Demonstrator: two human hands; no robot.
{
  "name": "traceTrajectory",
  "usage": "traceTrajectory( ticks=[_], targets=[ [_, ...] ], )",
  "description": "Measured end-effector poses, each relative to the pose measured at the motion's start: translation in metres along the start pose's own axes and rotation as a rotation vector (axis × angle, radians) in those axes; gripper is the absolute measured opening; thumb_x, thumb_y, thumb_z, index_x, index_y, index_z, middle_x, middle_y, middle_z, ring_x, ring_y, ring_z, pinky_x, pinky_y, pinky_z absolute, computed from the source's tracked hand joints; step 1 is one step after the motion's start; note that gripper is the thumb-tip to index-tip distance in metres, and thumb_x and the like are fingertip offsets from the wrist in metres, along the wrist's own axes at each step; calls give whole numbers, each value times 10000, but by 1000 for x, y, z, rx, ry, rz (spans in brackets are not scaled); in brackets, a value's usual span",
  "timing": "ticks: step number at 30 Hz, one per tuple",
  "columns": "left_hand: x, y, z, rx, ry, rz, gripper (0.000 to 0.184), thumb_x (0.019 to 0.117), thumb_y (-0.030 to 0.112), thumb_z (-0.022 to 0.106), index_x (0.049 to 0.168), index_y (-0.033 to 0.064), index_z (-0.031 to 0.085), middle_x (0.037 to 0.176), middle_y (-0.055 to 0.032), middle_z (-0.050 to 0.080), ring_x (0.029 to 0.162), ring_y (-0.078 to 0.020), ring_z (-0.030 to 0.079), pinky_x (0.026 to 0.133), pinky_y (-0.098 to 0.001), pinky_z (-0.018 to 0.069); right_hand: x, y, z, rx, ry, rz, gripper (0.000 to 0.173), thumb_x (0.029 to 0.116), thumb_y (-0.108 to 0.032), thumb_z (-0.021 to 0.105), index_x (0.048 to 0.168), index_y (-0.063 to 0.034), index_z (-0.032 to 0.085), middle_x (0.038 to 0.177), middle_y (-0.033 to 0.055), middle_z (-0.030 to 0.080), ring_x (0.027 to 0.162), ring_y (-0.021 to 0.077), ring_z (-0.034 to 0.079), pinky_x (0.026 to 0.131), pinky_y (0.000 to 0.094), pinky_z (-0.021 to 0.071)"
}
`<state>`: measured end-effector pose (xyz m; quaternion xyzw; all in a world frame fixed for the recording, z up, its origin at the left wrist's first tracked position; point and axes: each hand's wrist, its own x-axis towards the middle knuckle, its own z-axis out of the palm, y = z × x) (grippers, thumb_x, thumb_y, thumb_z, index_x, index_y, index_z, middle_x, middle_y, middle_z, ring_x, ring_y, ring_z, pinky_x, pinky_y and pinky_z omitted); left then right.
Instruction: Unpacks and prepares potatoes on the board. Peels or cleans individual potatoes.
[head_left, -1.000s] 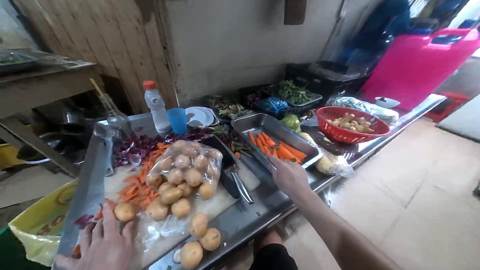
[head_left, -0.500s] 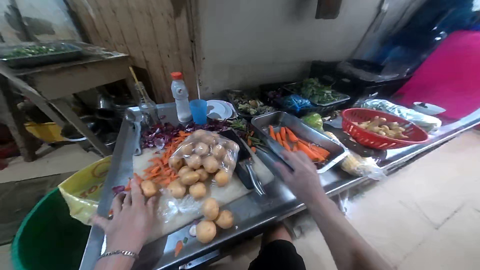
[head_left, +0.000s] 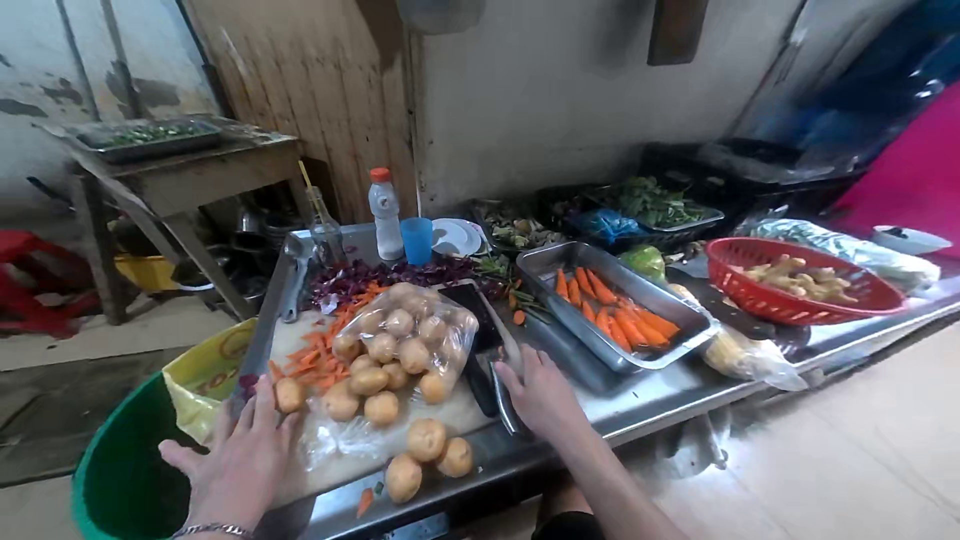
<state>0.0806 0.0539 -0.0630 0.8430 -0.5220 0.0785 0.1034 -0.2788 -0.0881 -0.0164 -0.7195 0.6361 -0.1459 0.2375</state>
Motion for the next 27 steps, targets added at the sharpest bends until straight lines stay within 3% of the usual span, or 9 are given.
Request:
traceTrajectory(
  ticks=[4, 7, 10, 12, 15, 17, 19, 22, 27],
  targets=[
    [0, -1, -12, -108, 88, 81, 726, 983, 334, 662, 1596, 91, 357, 1563, -272, 411, 1436, -559, 351, 1038, -889, 155, -7, -3, -10, 65, 35, -76, 631, 1020, -534, 562, 1447, -69, 546, 1401, 199, 577, 1289, 369, 573, 1067, 558, 477],
    [20, 23, -45, -454, 72, 106, 844, 904, 282, 749, 1599, 69, 319, 1543, -276, 410, 1309, -492, 515, 1016, -710, 441, -6, -27, -23, 313, 7, -103, 605, 1035, -500, 557, 1470, -81, 516, 1384, 184, 598, 1200, 324, 642, 1005, 538, 531],
    [58, 65, -67, -676, -142, 0, 821, 970, 511, 654, 1609, 144, 293, 1502, -193, 509, 1331, -395, 542, 1068, -640, 448, 19, -58, -20, 436, -159, 5, 720, 1030, -625, 459, 1541, -121, 399, 1295, 220, 637, 1072, 367, 686, 907, 586, 559],
    [90, 90, -66, -704, -273, -70, 866, 968, 636, 581, 1611, 136, 290, 1460, -209, 548, 1320, -417, 546, 1070, -663, 431, 39, -79, -16, 312, -185, 51, 850, 994, -735, 379, 1593, -135, 319, 1277, 271, 636, 1039, 422, 691, 881, 623, 555],
    [133, 113, -73, -633, -492, -93, 874, 986, 723, 423, 1569, 74, 376, 1501, -261, 491, 1397, -448, 460, 1129, -679, 344, 53, -99, -14, 226, -203, 110, 970, 949, -816, 321, 1630, -132, 233, 1396, 325, 543, 1090, 483, 652, 854, 645, 537],
    [152, 120, -72, -583, -560, -59, 870, 968, 744, 438, 1475, 41, 510, 1453, -263, 532, 1373, -436, 485, 1125, -668, 354, 55, -106, -17, 224, -224, 105, 922, 976, -780, 326, 1612, -113, 289, 1468, 309, 491, 1219, 475, 596, 939, 648, 509],
    [155, 127, -69, -579, -613, -60, 861, 957, 733, 485, 1402, 1, 569, 1396, -278, 567, 1336, -440, 515, 1111, -666, 372, 58, -108, -11, 298, -221, 112, 878, 992, -735, 385, 1589, -93, 347, 1525, 307, 434, 1356, 482, 488, 1057, 675, 429],
    [155, 135, -62, -774, -622, -180, 820, 959, 699, 532, 1301, -42, 614, 1301, -278, 615, 1232, -423, 582, 1042, -640, 444, 59, -109, 5, 469, -91, 148, 833, 971, -693, 515, 1560, -118, 389, 1514, 313, 424, 1286, 472, 541, 996, 649, 481],
    [146, 133, -59, -1147, -560, -274, 481, 974, 412, 669, 1270, 36, 625, 1126, -197, 666, 1002, -326, 650, 853, -546, 536, 62, -108, 9, 723, -57, 224, 816, 960, -647, 592, 1510, -69, 421, 1500, 308, 431, 1288, 455, 524, 982, 638, 473]
  ],
)
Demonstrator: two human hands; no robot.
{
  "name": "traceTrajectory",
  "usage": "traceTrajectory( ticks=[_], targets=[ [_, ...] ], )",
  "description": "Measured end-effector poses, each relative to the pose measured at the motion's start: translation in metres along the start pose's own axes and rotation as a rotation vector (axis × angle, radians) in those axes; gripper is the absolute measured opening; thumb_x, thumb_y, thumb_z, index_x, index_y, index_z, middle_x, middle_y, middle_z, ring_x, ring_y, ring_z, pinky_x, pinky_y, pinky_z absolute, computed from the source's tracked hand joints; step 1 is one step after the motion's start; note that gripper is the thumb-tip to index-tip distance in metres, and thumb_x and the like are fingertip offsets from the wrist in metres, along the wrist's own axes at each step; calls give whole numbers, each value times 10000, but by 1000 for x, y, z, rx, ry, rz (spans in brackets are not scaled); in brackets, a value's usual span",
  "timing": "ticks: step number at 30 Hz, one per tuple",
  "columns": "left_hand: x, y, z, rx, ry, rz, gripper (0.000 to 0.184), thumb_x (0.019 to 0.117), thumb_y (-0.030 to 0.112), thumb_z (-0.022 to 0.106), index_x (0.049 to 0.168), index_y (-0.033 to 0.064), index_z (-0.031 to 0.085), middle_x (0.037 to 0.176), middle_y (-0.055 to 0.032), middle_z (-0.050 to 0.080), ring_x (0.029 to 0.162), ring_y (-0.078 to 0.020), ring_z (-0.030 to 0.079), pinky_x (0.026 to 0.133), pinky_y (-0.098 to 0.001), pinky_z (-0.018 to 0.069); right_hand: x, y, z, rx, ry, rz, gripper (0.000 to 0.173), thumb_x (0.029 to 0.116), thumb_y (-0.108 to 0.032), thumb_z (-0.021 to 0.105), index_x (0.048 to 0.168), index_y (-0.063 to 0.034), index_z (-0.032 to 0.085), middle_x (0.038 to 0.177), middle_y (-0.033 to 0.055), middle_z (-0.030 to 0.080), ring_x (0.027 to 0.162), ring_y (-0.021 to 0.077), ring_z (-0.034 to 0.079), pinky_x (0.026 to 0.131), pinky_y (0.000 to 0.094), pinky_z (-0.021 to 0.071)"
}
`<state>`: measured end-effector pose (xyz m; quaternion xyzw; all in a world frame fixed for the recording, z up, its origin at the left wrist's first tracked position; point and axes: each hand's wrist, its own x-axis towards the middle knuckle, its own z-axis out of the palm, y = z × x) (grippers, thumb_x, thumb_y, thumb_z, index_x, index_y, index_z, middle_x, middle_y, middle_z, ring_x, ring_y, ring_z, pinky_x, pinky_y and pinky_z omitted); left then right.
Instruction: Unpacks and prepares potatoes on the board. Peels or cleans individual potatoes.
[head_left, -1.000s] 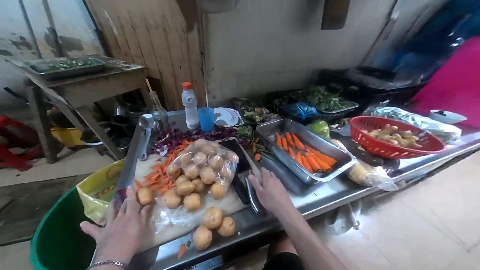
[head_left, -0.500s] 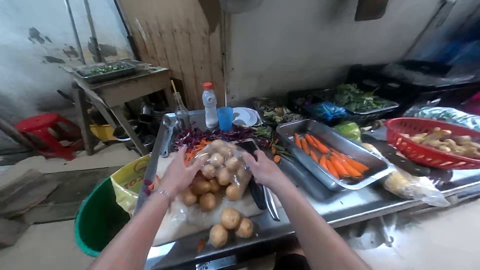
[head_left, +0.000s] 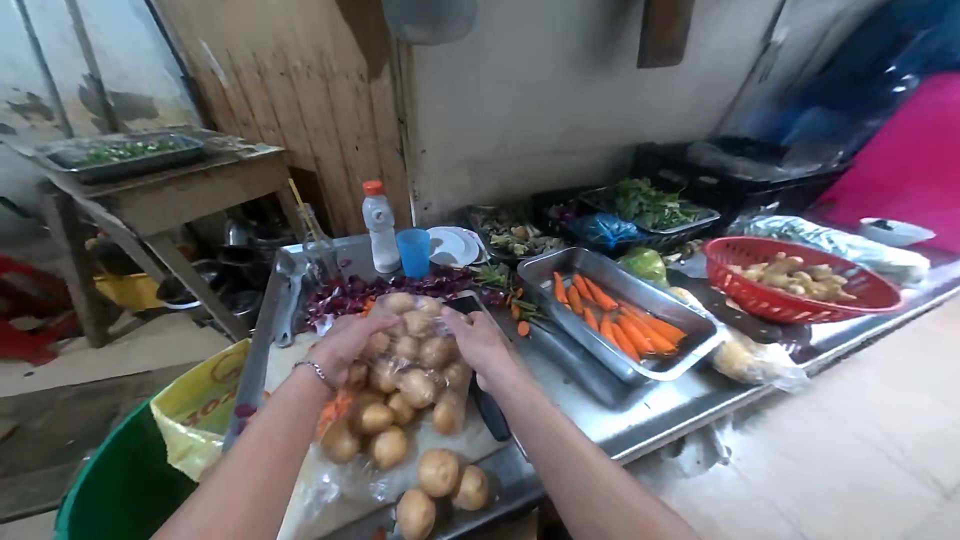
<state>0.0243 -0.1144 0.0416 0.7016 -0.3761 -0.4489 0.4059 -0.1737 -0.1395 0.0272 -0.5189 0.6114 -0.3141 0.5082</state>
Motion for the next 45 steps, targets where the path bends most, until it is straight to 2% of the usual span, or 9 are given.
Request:
traceTrajectory(
  ticks=[4, 9, 15, 22, 25, 34, 38, 42, 45],
  targets=[
    [-2, -2, -2, -139, 10, 8, 498, 958, 232, 664, 1424, 117, 533, 1149, -190, 656, 986, -312, 651, 816, -507, 546, 9, -2, 6, -6, -60, -16, 801, 932, -586, 678, 1506, -93, 415, 1432, 282, 501, 1258, 427, 550, 978, 627, 482],
    [0, -8, -4, -197, -23, 53, 561, 929, 160, 647, 1466, 150, 483, 1137, -182, 648, 954, -295, 647, 784, -475, 551, 13, -1, 5, 49, -75, -59, 780, 919, -495, 745, 1480, -84, 393, 1278, 247, 613, 1179, 382, 606, 952, 600, 501],
    [1, -5, 7, -115, 41, 158, 825, 854, 80, 715, 1581, 203, 346, 1467, -192, 505, 1221, -376, 575, 919, -589, 519, 7, -2, 7, 85, -20, -101, 719, 947, -476, 717, 1460, -67, 421, 1270, 225, 620, 1161, 349, 617, 951, 574, 512],
    [6, 42, 51, -129, 71, 242, 709, 855, 73, 723, 1514, 121, 466, 1376, -199, 577, 1179, -352, 604, 919, -564, 529, 21, -16, -13, 176, 88, -127, 625, 1017, -432, 625, 1447, -32, 412, 1261, 238, 608, 1141, 349, 618, 944, 564, 512],
    [22, 61, 68, -77, 57, 251, 622, 886, 129, 695, 1475, 135, 497, 1287, -216, 610, 1102, -366, 627, 848, -581, 541, 33, -25, -30, 179, 105, -138, 659, 1003, -412, 647, 1463, -20, 386, 1274, 241, 596, 1156, 352, 608, 954, 566, 507],
    [85, 78, 117, 80, 14, 331, 682, 852, 151, 745, 1487, 115, 496, 1344, -229, 597, 1210, -388, 594, 964, -613, 497, 82, -19, -76, 167, 26, -69, 600, 1032, -390, 608, 1450, 8, 446, 1349, 245, 565, 1203, 358, 605, 979, 549, 533],
    [102, 72, 124, 340, -17, 381, 634, 904, 214, 722, 1485, 79, 505, 1399, -235, 576, 1284, -405, 560, 1050, -622, 447, 82, -5, -95, -41, -9, -114, 514, 1056, -377, 569, 1416, -16, 502, 1296, 223, 612, 1104, 334, 671, 904, 513, 577],
    [79, 76, 108, 695, -100, 499, 511, 982, 315, 687, 1408, 48, 592, 1377, -230, 600, 1291, -399, 566, 1078, -621, 428, 33, 1, -119, -512, 60, -299, 478, 1044, -374, 593, 1408, -65, 586, 1328, 208, 625, 1230, 367, 609, 1028, 612, 472],
    [29, 73, 79, 787, -93, 604, 434, 1008, 290, 658, 1359, 38, 616, 1404, -204, 571, 1309, -353, 554, 1100, -566, 441, -20, 18, -128, -730, -57, -350, 291, 1041, -324, 606, 1239, -124, 681, 1126, 127, 715, 1036, 305, 699, 896, 593, 555]
  ],
)
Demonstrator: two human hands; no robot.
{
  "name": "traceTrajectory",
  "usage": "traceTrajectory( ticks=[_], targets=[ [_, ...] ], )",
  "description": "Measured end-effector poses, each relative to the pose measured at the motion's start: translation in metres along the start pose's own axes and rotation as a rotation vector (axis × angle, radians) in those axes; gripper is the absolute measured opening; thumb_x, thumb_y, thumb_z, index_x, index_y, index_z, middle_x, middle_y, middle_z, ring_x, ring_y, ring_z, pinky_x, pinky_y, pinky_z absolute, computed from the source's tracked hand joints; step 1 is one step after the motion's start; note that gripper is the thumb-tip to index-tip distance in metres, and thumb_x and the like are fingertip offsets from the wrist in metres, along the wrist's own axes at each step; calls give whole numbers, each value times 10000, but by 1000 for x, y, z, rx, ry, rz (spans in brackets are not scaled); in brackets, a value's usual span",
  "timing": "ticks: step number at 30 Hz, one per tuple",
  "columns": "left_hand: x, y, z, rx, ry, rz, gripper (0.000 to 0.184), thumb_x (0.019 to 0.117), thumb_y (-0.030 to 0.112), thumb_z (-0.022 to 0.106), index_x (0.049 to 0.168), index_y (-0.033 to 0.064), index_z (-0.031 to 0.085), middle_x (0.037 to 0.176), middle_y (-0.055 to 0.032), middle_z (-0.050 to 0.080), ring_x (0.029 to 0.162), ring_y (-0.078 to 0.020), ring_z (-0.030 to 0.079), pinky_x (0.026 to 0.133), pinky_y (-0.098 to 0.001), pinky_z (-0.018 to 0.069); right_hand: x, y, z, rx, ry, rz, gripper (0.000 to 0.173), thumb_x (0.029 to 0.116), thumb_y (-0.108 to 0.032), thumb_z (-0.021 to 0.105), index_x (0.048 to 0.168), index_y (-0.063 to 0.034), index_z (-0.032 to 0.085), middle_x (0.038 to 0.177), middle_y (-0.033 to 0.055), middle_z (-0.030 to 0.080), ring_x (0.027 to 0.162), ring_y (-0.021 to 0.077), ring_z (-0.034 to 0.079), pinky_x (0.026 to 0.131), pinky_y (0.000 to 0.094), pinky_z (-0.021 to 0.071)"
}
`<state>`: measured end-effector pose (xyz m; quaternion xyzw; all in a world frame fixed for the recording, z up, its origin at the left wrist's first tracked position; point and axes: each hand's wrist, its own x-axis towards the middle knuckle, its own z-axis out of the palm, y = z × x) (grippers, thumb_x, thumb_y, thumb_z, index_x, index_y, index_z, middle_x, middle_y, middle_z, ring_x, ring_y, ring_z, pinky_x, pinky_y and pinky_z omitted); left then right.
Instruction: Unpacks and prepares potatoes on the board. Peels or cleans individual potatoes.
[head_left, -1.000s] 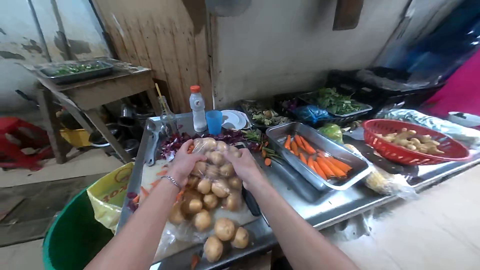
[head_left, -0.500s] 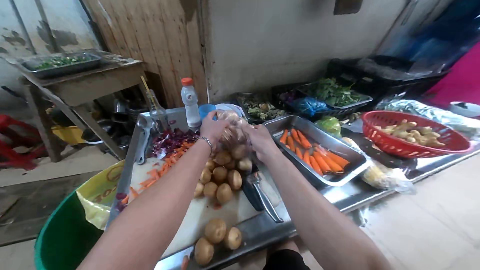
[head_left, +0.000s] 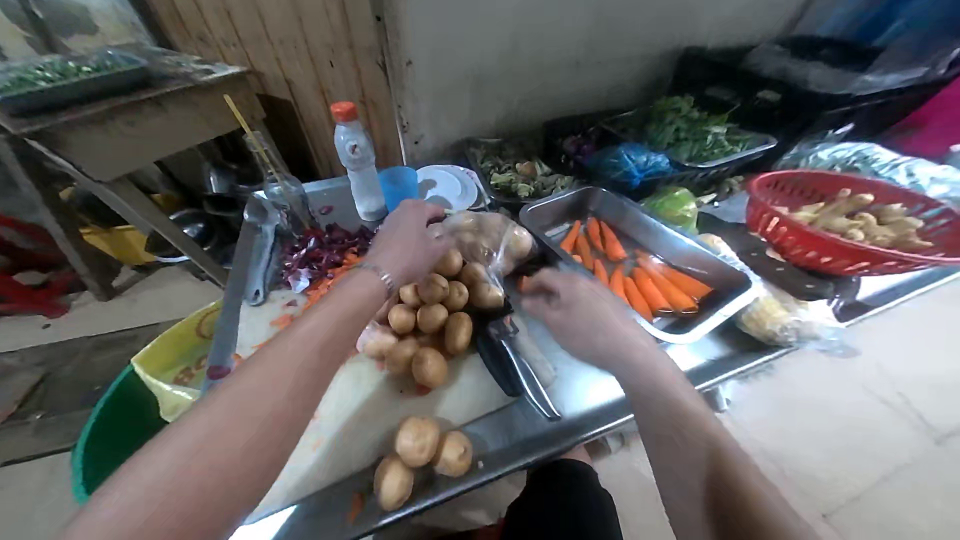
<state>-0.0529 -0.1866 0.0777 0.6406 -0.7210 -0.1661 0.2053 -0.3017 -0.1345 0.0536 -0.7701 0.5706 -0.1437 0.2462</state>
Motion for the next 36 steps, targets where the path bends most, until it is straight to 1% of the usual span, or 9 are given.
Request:
traceTrajectory(
  ticks=[3, 6, 8, 10, 17, 23, 28, 32, 36],
  targets=[
    [-106, 12, -16, 85, -167, -34, 280, 1013, 354, 649, 1174, 131, 701, 1089, -90, 712, 987, -256, 694, 877, -539, 566, -27, -5, 17, -139, -266, 45, 348, 1040, -388, 592, 1318, -183, 636, 1073, 83, 716, 957, 276, 705, 843, 566, 570],
    [-199, 6, 2, 283, -504, -194, 666, 894, 645, 676, 1398, 222, 576, 1161, -93, 698, 1003, -320, 691, 849, -584, 561, -26, -8, 32, -218, -343, 89, 452, 1035, -367, 604, 1429, -155, 539, 1239, 155, 649, 1063, 344, 677, 903, 578, 553],
    [-229, 4, 20, 278, -555, -307, 855, 859, 633, 730, 1535, 234, 390, 1214, -128, 684, 1034, -376, 688, 849, -616, 553, -25, -6, 33, -198, -339, 64, 452, 1038, -315, 615, 1435, -122, 514, 1167, 175, 662, 1000, 339, 687, 874, 556, 566],
    [-244, -5, 38, 201, -434, -358, 822, 870, 562, 757, 1529, 240, 385, 1161, -101, 707, 1011, -343, 699, 858, -585, 559, -28, -7, 31, -196, -357, 58, 474, 1042, -250, 611, 1477, -113, 480, 1075, 173, 674, 926, 330, 684, 836, 544, 567],
    [-266, -33, 53, -42, -143, -329, 534, 896, 379, 672, 1409, 250, 604, 1222, -39, 669, 996, -189, 689, 877, -439, 584, -40, -2, 27, -255, -302, 229, 496, 943, -276, 711, 1379, -104, 551, 974, 150, 707, 882, 325, 700, 787, 556, 569],
    [-267, -75, 40, -1091, 163, -397, 456, 895, -76, 569, 1319, 78, 506, 1169, -188, 646, 879, -316, 708, 768, -463, 620, -55, 9, 8, -143, -236, 264, 254, 1046, -184, 565, 1236, -35, 643, 978, 181, 678, 778, 296, 667, 744, 510, 560],
    [-262, -85, 36, -1541, 254, -296, 298, 1097, 170, 415, 1363, 67, 501, 1238, -191, 655, 1016, -297, 706, 878, -430, 597, -74, -9, -19, -83, -74, 167, 310, 1074, -285, 560, 1260, -53, 649, 918, 167, 683, 747, 290, 646, 709, 519, 547],
    [-233, -70, 34, -1657, 312, -315, 503, 1125, 415, 260, 1288, 67, 585, 1102, -145, 708, 756, -186, 688, 651, -306, 582, -67, -43, 13, 172, 90, -179, 390, 1075, -315, 545, 1415, -131, 600, 881, 115, 680, 659, 224, 627, 620, 454, 560],
    [-190, -53, 27, -1660, 339, -416, 493, 1082, 492, 251, 1096, 139, 594, 819, -41, 643, 522, -110, 524, 464, -248, 455, -32, -91, 67, 299, 67, -417, 385, 1020, -228, 653, 1379, -98, 602, 1124, 102, 713, 925, 191, 717, 840, 436, 615]
  ],
)
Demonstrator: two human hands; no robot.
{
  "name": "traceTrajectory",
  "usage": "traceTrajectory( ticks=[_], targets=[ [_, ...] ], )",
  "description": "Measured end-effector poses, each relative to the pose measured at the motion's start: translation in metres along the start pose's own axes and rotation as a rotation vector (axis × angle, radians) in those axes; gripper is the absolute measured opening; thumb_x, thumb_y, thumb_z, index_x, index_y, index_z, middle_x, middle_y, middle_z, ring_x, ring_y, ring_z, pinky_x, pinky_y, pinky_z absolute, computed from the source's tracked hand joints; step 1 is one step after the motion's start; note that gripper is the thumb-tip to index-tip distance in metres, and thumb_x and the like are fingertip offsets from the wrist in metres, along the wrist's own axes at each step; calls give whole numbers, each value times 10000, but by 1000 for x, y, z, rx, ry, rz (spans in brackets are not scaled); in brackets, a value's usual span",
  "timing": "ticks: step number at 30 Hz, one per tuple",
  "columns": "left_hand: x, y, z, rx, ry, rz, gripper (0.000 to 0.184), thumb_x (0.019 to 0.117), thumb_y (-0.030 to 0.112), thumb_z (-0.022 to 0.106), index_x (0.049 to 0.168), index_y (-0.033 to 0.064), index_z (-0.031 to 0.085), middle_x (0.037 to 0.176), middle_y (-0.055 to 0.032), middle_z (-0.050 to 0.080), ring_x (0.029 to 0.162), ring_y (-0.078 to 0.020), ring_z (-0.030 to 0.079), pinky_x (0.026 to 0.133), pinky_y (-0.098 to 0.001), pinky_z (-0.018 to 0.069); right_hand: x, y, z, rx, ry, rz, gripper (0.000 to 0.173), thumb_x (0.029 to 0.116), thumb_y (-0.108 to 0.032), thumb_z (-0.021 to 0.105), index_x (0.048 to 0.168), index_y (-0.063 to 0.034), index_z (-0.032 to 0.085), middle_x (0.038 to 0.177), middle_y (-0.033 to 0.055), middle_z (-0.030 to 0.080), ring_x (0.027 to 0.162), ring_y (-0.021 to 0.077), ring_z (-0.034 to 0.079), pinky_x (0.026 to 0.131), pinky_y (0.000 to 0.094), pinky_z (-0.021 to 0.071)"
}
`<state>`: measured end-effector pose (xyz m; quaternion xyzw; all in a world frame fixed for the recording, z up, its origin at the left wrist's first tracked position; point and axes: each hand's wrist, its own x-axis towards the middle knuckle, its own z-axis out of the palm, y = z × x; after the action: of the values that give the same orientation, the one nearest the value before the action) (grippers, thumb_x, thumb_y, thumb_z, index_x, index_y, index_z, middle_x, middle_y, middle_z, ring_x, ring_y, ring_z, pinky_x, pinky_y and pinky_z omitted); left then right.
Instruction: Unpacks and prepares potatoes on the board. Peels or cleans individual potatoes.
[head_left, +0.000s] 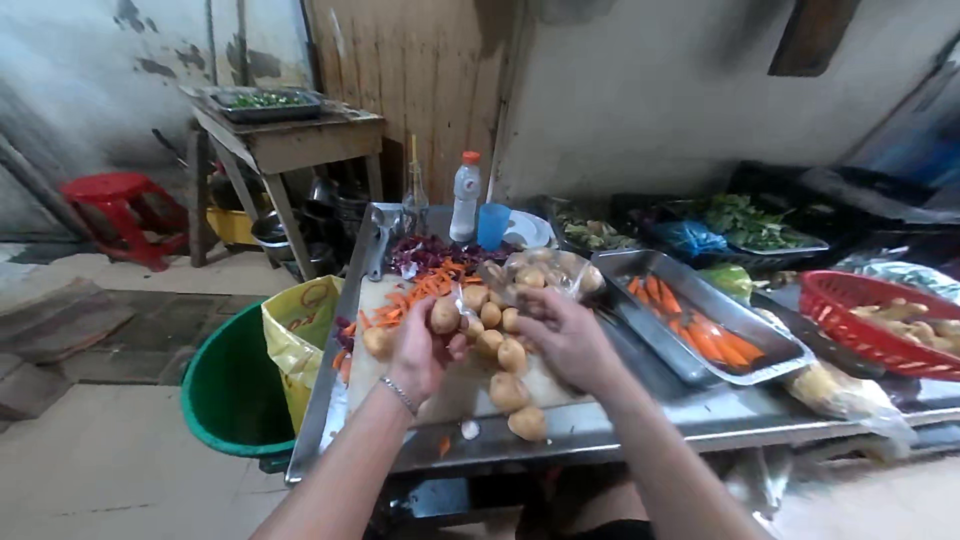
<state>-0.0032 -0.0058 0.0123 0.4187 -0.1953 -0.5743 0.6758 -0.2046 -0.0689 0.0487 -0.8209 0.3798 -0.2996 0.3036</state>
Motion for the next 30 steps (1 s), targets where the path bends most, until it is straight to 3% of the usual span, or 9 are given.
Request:
traceTrajectory(
  ticks=[4, 7, 9, 13, 16, 21, 24, 26, 30],
  targets=[
    [37, 15, 22, 44, 116, 30, 484, 1101, 482, 272, 897, 147, 556, 630, -4, 522, 458, -93, 423, 426, -237, 367, 46, -4, 41, -98, -8, -188, 427, 1023, -342, 618, 1390, -127, 579, 1035, 96, 718, 884, 240, 707, 784, 509, 595],
    [56, 19, 21, 23, 129, 102, 276, 1112, 302, 372, 1009, 142, 572, 713, -5, 576, 564, -94, 546, 503, -252, 476, 73, -8, 49, -273, -52, -216, 526, 1036, -498, 552, 1467, -197, 535, 1010, 125, 740, 885, 332, 728, 765, 601, 570],
    [72, 20, 19, -47, 111, 108, 384, 1100, 442, 373, 1013, 156, 614, 753, -10, 620, 610, -107, 584, 536, -266, 497, 89, -6, 47, -328, -93, -243, 535, 1043, -513, 532, 1490, -221, 528, 1029, 132, 749, 904, 348, 733, 772, 618, 568],
    [83, 13, 13, -67, 120, 126, 379, 1097, 445, 397, 1065, 145, 627, 831, -24, 670, 716, -124, 653, 621, -294, 556, 109, 8, 44, -380, -178, -311, 547, 1030, -522, 546, 1478, -207, 549, 1056, 124, 750, 939, 340, 733, 793, 620, 560],
    [82, 13, 13, -45, 141, 102, 302, 1106, 365, 403, 1069, 149, 610, 815, -17, 649, 669, -105, 619, 573, -265, 525, 114, 9, 45, -392, -202, -346, 568, 1029, -522, 543, 1501, -206, 524, 1079, 130, 749, 947, 353, 733, 795, 623, 562],
    [77, 20, 8, -12, 188, 108, 193, 1096, 178, 413, 965, 142, 549, 659, 18, 544, 500, -57, 490, 456, -204, 430, 117, 3, 52, -454, -190, -408, 556, 1036, -519, 526, 1506, -223, 515, 830, 97, 726, 740, 324, 714, 674, 577, 560],
    [76, 30, 12, 52, 173, 43, 379, 1123, 344, 350, 840, 160, 524, 545, 33, 439, 424, -63, 394, 405, -203, 348, 119, 9, 53, -438, -103, -431, 464, 1055, -475, 508, 1433, -218, 583, 841, 85, 731, 727, 311, 718, 635, 557, 566],
    [77, 35, 15, 100, 169, 12, 385, 1123, 356, 315, 879, 139, 520, 563, 11, 437, 425, -82, 393, 394, -216, 345, 121, 14, 49, -408, -61, -404, 476, 1063, -493, 480, 1430, -210, 588, 799, 85, 717, 695, 303, 706, 604, 550, 554],
    [72, 36, 15, 73, 134, 53, 540, 1075, 564, 340, 986, 120, 633, 704, -39, 600, 550, -125, 558, 495, -265, 487, 112, 13, 47, -429, -62, -412, 548, 1060, -565, 392, 1463, -232, 559, 767, 36, 705, 659, 258, 695, 572, 526, 556]
  ],
)
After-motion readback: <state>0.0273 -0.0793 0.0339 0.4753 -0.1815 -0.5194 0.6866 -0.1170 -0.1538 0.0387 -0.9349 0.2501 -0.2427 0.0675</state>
